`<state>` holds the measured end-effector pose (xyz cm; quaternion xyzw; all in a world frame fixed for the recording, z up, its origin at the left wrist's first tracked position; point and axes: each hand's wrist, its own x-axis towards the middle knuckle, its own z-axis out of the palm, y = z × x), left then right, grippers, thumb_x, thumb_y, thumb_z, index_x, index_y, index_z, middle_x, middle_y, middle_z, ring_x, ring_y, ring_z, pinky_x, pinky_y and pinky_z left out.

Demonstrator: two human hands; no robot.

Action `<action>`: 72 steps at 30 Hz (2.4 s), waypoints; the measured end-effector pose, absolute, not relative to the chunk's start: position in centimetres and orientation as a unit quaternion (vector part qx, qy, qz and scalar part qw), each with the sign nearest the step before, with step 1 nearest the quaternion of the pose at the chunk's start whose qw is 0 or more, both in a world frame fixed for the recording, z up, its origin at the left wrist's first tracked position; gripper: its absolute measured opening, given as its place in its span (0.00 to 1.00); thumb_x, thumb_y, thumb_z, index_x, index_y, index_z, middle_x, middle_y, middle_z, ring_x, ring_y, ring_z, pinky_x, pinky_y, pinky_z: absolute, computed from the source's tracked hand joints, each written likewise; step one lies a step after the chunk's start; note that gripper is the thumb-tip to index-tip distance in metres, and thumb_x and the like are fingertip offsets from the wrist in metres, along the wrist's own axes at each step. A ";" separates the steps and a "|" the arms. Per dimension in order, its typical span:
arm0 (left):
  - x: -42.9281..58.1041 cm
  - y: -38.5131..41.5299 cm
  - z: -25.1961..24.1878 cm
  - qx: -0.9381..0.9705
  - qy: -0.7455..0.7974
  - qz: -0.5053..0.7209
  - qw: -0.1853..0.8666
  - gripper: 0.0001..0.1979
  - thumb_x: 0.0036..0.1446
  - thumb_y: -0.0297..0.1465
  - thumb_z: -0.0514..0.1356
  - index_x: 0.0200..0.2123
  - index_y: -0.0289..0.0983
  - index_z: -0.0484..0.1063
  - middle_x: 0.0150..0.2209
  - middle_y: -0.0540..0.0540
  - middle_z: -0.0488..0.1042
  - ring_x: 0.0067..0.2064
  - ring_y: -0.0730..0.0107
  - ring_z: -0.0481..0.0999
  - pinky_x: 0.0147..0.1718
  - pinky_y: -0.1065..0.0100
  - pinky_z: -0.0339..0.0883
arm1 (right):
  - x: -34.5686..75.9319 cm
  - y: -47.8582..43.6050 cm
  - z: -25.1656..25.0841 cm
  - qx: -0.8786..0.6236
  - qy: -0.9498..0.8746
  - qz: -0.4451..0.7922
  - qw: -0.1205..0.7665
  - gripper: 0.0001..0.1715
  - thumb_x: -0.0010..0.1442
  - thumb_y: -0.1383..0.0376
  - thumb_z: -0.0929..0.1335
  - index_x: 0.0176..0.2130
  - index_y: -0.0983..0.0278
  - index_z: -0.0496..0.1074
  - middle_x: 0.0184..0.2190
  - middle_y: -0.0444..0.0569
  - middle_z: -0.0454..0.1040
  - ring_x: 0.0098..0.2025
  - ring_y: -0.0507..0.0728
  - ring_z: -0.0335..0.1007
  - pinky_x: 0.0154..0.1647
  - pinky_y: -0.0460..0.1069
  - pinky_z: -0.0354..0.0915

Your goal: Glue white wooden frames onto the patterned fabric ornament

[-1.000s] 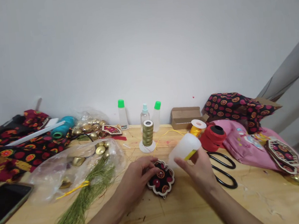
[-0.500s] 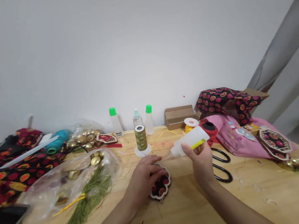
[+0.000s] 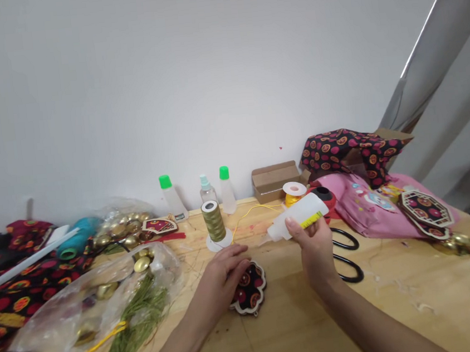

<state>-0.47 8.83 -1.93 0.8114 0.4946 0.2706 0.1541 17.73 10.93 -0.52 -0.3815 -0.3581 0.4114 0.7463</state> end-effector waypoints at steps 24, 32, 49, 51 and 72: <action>-2.0 6.3 -2.9 0.890 0.424 0.110 -0.124 0.22 0.54 0.45 0.54 0.52 0.47 0.65 0.60 0.38 0.55 0.60 0.44 0.52 0.50 0.39 0.53 | 17.9 11.0 -0.1 -0.367 -0.340 0.431 0.751 0.32 0.44 0.62 0.73 0.47 0.66 0.64 0.34 0.49 0.75 0.36 0.56 0.71 0.38 0.51 0.68; -1.8 6.6 -2.8 0.894 0.428 0.109 -0.077 0.24 0.54 0.46 0.53 0.53 0.47 0.63 0.60 0.37 0.56 0.59 0.41 0.54 0.49 0.37 0.53 | 17.8 10.8 -0.1 -0.365 -0.352 0.439 0.741 0.30 0.45 0.62 0.73 0.47 0.65 0.64 0.35 0.49 0.75 0.38 0.57 0.71 0.40 0.52 0.68; -1.8 6.5 -3.2 0.880 0.446 0.140 -0.080 0.24 0.53 0.47 0.54 0.52 0.49 0.65 0.59 0.37 0.57 0.59 0.42 0.54 0.49 0.37 0.52 | 17.9 11.1 -0.3 -0.371 -0.344 0.440 0.742 0.32 0.44 0.61 0.73 0.48 0.66 0.63 0.34 0.49 0.75 0.38 0.59 0.72 0.41 0.55 0.68; -2.0 6.6 -3.3 0.885 0.440 0.129 -0.082 0.24 0.53 0.47 0.53 0.53 0.50 0.64 0.59 0.37 0.57 0.59 0.41 0.53 0.49 0.36 0.52 | 17.9 11.1 -0.3 -0.371 -0.348 0.438 0.742 0.32 0.44 0.61 0.73 0.48 0.66 0.63 0.34 0.50 0.75 0.38 0.59 0.72 0.41 0.55 0.68; -2.2 6.8 -2.8 0.887 0.437 0.129 -0.074 0.25 0.52 0.47 0.55 0.54 0.49 0.62 0.60 0.37 0.56 0.60 0.41 0.53 0.49 0.37 0.52 | 18.0 11.0 -0.2 -0.373 -0.354 0.434 0.740 0.32 0.44 0.61 0.73 0.48 0.66 0.63 0.36 0.51 0.74 0.40 0.60 0.72 0.43 0.56 0.67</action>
